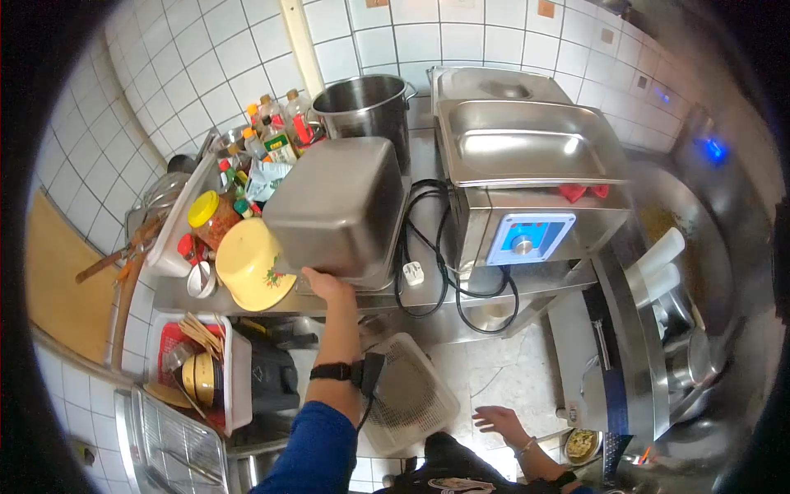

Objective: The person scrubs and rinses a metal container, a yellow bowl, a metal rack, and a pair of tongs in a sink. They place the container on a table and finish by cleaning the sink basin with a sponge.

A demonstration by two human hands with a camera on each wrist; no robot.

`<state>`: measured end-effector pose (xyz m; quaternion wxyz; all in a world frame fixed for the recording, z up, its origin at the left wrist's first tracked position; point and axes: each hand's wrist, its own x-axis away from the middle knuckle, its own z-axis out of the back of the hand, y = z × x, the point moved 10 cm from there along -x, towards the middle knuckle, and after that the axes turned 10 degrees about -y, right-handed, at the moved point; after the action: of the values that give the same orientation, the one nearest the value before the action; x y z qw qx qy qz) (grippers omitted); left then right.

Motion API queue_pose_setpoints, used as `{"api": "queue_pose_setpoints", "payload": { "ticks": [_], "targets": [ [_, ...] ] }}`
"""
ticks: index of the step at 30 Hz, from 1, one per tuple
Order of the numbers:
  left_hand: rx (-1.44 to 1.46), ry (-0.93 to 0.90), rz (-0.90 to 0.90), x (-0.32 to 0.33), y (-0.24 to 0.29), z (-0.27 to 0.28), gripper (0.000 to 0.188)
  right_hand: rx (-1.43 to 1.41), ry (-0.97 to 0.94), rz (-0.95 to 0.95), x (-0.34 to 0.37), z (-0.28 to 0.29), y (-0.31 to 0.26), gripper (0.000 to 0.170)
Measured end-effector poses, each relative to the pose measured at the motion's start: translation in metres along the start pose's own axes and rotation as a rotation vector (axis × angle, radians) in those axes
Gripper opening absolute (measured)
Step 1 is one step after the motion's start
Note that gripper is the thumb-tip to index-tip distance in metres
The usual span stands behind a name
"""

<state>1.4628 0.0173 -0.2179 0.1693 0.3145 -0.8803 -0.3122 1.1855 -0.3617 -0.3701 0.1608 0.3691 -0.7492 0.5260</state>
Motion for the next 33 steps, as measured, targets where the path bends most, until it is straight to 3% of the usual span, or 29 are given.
{"api": "queue_pose_setpoints", "payload": {
  "ticks": [2, 4, 5, 8, 11, 12, 14, 16, 18, 20, 21, 24, 25, 27, 28, 29, 30, 31, 32, 33],
  "targets": [
    [-0.081, 0.018, -0.042, -0.009, -0.002, 0.008, 0.048, 0.216, 0.0, 0.138, -0.011, -0.01, -0.035, 0.033],
    [-0.419, 0.067, 0.145, -0.011, -0.007, 0.014, 0.043, 0.486, 0.057, 0.3, -0.02, -0.025, -0.079, 0.03],
    [-0.422, 0.078, 0.143, -0.011, -0.005, 0.013, 0.043, 0.683, 0.087, 0.407, -0.024, -0.037, -0.103, 0.03],
    [-0.542, 0.128, 0.182, -0.003, 0.005, 0.02, 0.039, 0.818, 0.069, 0.575, -0.035, -0.09, -0.179, 0.027],
    [-0.72, -0.094, 0.374, -0.005, -0.011, 0.021, 0.035, 0.981, -0.079, 0.897, -0.054, -0.148, -0.234, 0.031],
    [-0.808, -0.131, 0.396, -0.006, -0.013, 0.027, 0.033, 0.985, -0.123, 0.904, -0.072, -0.157, -0.239, 0.031],
    [-0.785, -0.18, 0.467, 0.001, -0.018, 0.033, 0.033, 1.135, -0.186, 0.727, -0.118, -0.168, -0.238, 0.032],
    [-0.738, -0.236, 0.569, 0.011, -0.024, 0.039, 0.034, 1.274, -0.059, 0.789, -0.132, -0.167, -0.264, 0.032],
    [-0.748, -0.285, 0.598, 0.028, -0.017, 0.047, 0.032, 1.2, -0.025, 0.671, -0.152, -0.147, -0.28, 0.03],
    [-0.749, -0.339, 0.616, 0.053, -0.011, 0.06, 0.03, 1.355, 0.082, 0.913, -0.14, -0.15, -0.3, 0.03],
    [-0.734, -0.323, 0.599, 0.065, -0.003, 0.075, 0.031, 1.486, 0.17, 0.777, -0.151, -0.145, -0.303, 0.03],
    [-0.89, -0.341, 0.718, 0.138, 0.018, 0.171, 0.028, 1.448, 0.495, 0.676, -0.175, -0.124, -0.323, 0.04],
    [-0.891, -0.357, 0.724, 0.163, 0.024, 0.207, 0.026, 1.495, 0.539, 0.663, -0.179, -0.123, -0.323, 0.042],
    [-0.909, -0.16, 0.956, 0.231, 0.056, 0.273, 0.026, 1.499, 0.505, 0.566, -0.162, -0.143, -0.324, 0.031],
    [-1.0, -0.127, 0.973, 0.261, 0.075, 0.313, 0.026, 1.402, 0.458, 0.763, -0.16, -0.144, -0.319, 0.028],
    [-1.056, -0.06, 1.045, 0.295, 0.095, 0.355, 0.027, 1.525, 0.439, 0.888, -0.136, -0.17, -0.314, 0.028],
    [-1.199, -0.051, 1.036, 0.326, 0.121, 0.394, 0.032, 1.076, 0.243, 1.132, -0.119, -0.166, -0.3, 0.029],
    [-1.615, -0.061, 0.939, 0.354, 0.149, 0.433, 0.039, 1.291, 0.275, 1.171, -0.078, -0.202, -0.287, 0.03],
    [-1.799, -0.064, 0.869, 0.387, 0.173, 0.462, 0.047, 1.178, 0.143, 1.088, -0.056, -0.219, -0.265, 0.029],
    [-1.868, 0.078, 0.919, 0.425, 0.202, 0.469, 0.051, 1.304, 0.069, 1.25, -0.053, -0.222, -0.232, 0.028]
  ]
}}
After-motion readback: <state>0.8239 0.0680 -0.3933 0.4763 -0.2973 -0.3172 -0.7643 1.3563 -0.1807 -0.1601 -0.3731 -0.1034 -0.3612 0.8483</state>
